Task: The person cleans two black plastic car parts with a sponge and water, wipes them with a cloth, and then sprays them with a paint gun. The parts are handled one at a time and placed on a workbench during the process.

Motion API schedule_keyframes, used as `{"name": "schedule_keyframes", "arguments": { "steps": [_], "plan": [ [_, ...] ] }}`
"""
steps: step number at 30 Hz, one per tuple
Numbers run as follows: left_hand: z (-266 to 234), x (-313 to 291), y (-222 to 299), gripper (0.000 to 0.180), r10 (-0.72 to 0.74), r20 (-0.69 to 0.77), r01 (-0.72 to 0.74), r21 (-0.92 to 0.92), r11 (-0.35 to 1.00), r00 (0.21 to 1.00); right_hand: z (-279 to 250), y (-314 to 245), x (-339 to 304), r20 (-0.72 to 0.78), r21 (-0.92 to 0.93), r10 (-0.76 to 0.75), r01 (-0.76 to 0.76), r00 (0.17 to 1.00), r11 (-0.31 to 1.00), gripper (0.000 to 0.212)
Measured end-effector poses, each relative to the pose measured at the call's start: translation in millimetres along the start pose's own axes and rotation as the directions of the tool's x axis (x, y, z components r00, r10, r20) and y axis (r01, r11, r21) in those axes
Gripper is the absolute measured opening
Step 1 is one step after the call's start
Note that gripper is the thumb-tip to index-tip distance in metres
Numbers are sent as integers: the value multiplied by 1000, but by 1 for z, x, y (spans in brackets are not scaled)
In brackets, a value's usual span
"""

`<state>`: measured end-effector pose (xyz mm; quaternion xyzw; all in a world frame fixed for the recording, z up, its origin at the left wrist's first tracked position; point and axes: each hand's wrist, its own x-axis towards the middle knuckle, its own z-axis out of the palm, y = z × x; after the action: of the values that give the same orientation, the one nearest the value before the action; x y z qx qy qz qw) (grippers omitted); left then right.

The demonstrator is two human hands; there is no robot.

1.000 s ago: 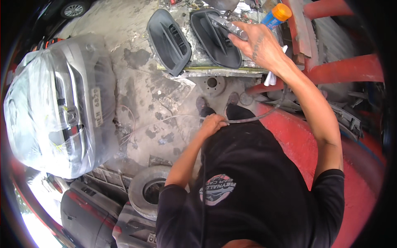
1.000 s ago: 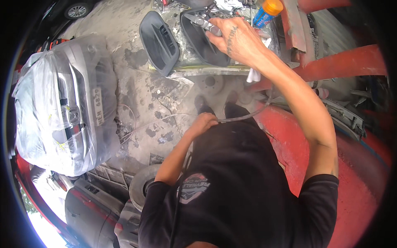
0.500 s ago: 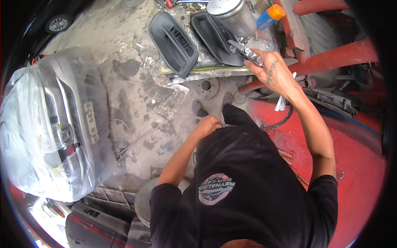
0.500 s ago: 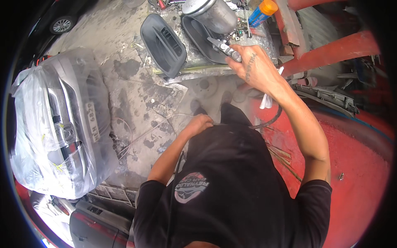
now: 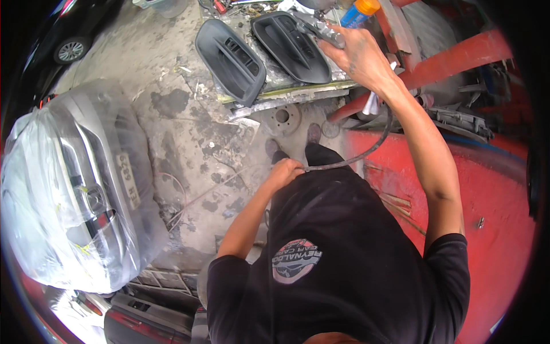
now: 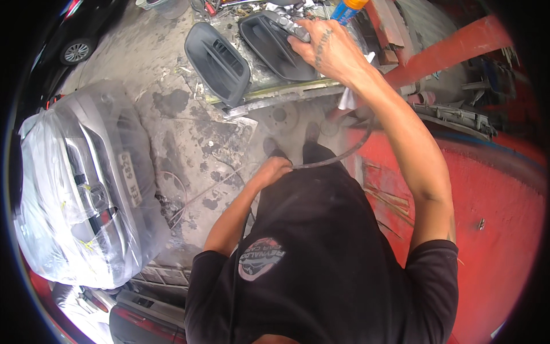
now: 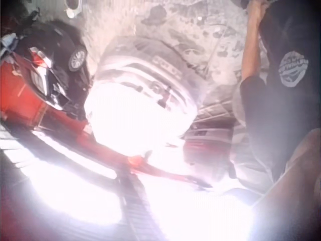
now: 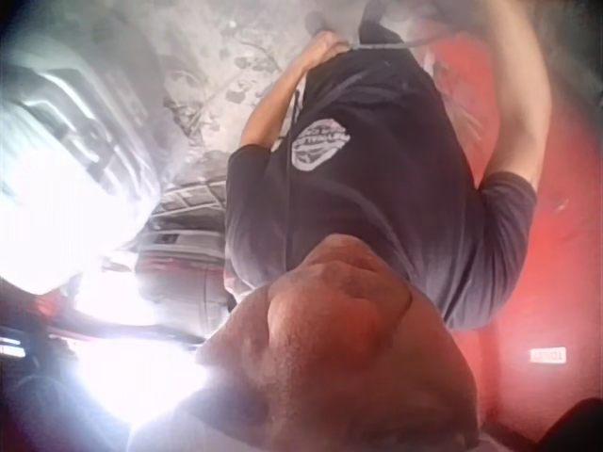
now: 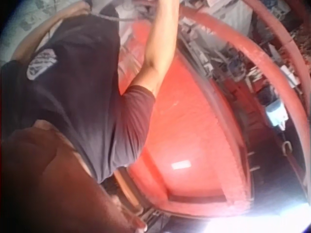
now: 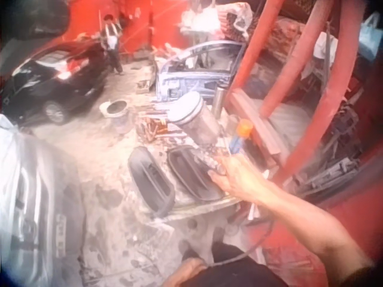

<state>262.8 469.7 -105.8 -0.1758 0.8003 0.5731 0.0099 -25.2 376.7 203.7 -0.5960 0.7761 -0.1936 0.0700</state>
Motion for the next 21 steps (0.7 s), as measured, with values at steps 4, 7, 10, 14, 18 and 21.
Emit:
{"name": "schedule_keyframes", "arguments": {
  "steps": [4,7,10,14,18,21],
  "plan": [
    [-8,11,19,20,46,71,-47,13,999,996,-26,10,-46,208,1,95,-97,973,995,44],
    [-6,16,20,20,63,84,-65,15,998,994,-41,6,-77,330,82,240,-281,913,956,44],
    [-7,21,19,20,59,102,-63,30,998,993,-42,11,-97,260,87,221,-251,940,964,46],
    [-11,21,19,19,69,86,-74,57,996,994,-44,13,-82,178,161,178,-207,968,965,47],
    [-8,16,11,21,20,68,-23,57,998,998,-36,18,-63,110,177,133,-151,985,972,49],
    [-2,12,6,19,14,46,-15,7,1000,999,-47,-3,-52,279,274,140,-218,950,937,52]
  ]
}}
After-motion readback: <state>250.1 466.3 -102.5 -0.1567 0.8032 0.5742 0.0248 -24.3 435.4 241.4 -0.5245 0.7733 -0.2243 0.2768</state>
